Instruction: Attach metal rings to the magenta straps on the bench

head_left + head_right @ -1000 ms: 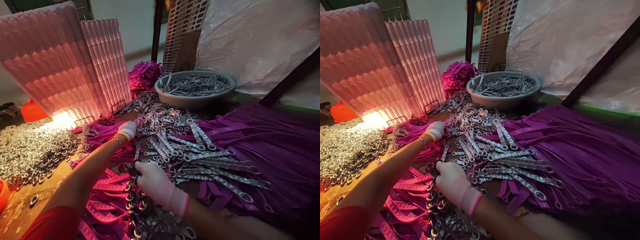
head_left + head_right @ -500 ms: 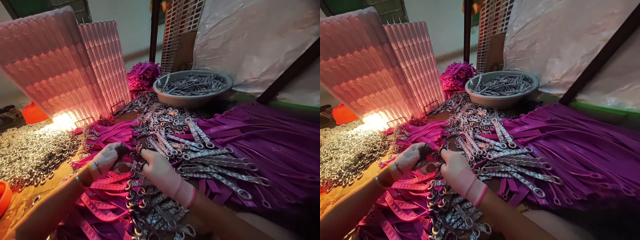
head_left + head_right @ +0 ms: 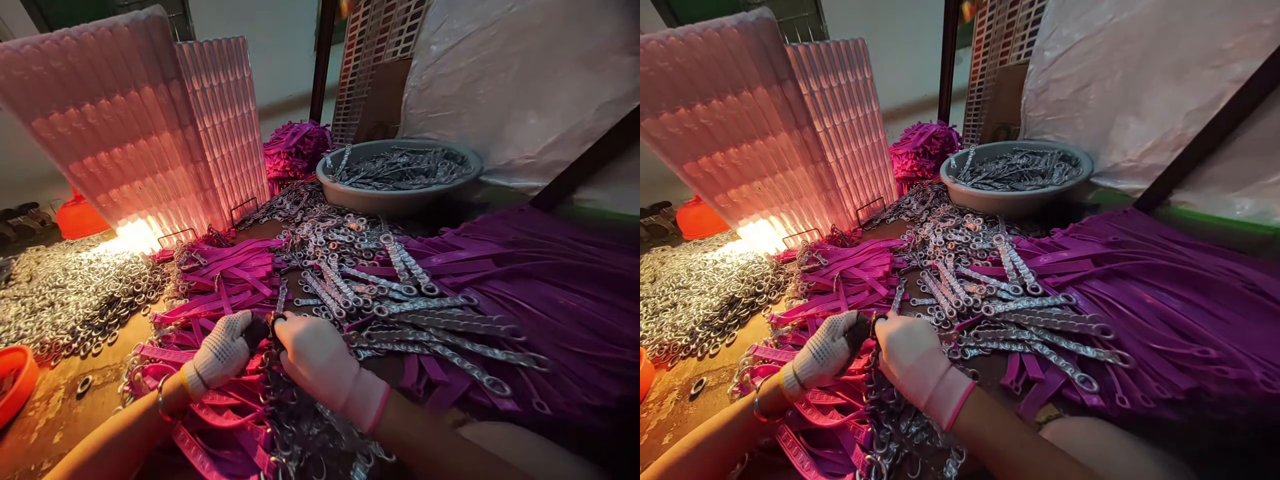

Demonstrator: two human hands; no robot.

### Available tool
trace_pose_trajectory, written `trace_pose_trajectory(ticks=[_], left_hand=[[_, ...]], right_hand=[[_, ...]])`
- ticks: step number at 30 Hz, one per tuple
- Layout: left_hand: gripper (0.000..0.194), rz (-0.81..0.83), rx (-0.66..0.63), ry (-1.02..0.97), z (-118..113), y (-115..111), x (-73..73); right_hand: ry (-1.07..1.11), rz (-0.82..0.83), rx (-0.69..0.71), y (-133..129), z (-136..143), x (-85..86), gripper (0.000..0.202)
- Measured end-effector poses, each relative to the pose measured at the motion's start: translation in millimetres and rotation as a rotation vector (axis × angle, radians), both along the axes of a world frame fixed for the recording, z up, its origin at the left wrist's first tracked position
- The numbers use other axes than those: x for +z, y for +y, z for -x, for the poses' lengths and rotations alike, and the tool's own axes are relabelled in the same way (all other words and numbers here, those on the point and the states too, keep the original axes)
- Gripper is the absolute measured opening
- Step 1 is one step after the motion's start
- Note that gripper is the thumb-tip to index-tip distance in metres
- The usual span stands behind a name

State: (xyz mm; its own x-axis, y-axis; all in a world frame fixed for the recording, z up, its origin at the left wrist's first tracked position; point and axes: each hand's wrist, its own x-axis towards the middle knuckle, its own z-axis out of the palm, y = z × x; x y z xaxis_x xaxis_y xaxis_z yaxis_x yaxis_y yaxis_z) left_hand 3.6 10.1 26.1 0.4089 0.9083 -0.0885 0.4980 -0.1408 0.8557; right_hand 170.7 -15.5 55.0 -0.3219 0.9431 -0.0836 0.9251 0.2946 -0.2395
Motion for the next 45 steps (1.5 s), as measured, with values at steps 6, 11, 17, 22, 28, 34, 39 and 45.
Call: trace_pose_trajectory(ticks=[6, 11, 17, 22, 28, 34, 39, 45], left_hand=[[0.018, 0.086, -0.059, -0.073, 0, -2, -7.9], [0.026, 0.283, 0.063, -0.166, 4, -3, -9.7], [0.017, 0.172, -0.045, -0.225, -1, -4, -17.8], [0.019, 0.198, -0.150, -0.230, -8, -1, -25.6], [0.016, -0.066, -0.197, 0.215, 42, 16, 21.2], [0.034, -0.340, 0.072, 0.644, 143, 20, 57.0], [0.037, -0.298, 0.054, 0.744, 166, 1, 38.3], [0.041, -0.353, -0.079, 0.528, 102, -5, 23.1]], right_hand=[[0.057, -0.032, -0.084, 2, -2, -2.3, 0.026], [0.101, 0.080, -0.021, 8, 0, -7.7, 0.029], [-0.024, 0.096, -0.028, 5, 3, -14.9, 0.025], [-0.100, 0.006, 0.140, -3, 4, -23.3, 0.022], [-0.059, -0.002, 0.086, 13, -8, -18.5, 0.024], [0.067, -0.114, 0.145, 37, -11, -21.5, 0.026], [0.019, -0.008, 0.322, 42, -2, -37.0, 0.029], [-0.100, 0.026, 0.281, 39, -9, -33.4, 0.026]])
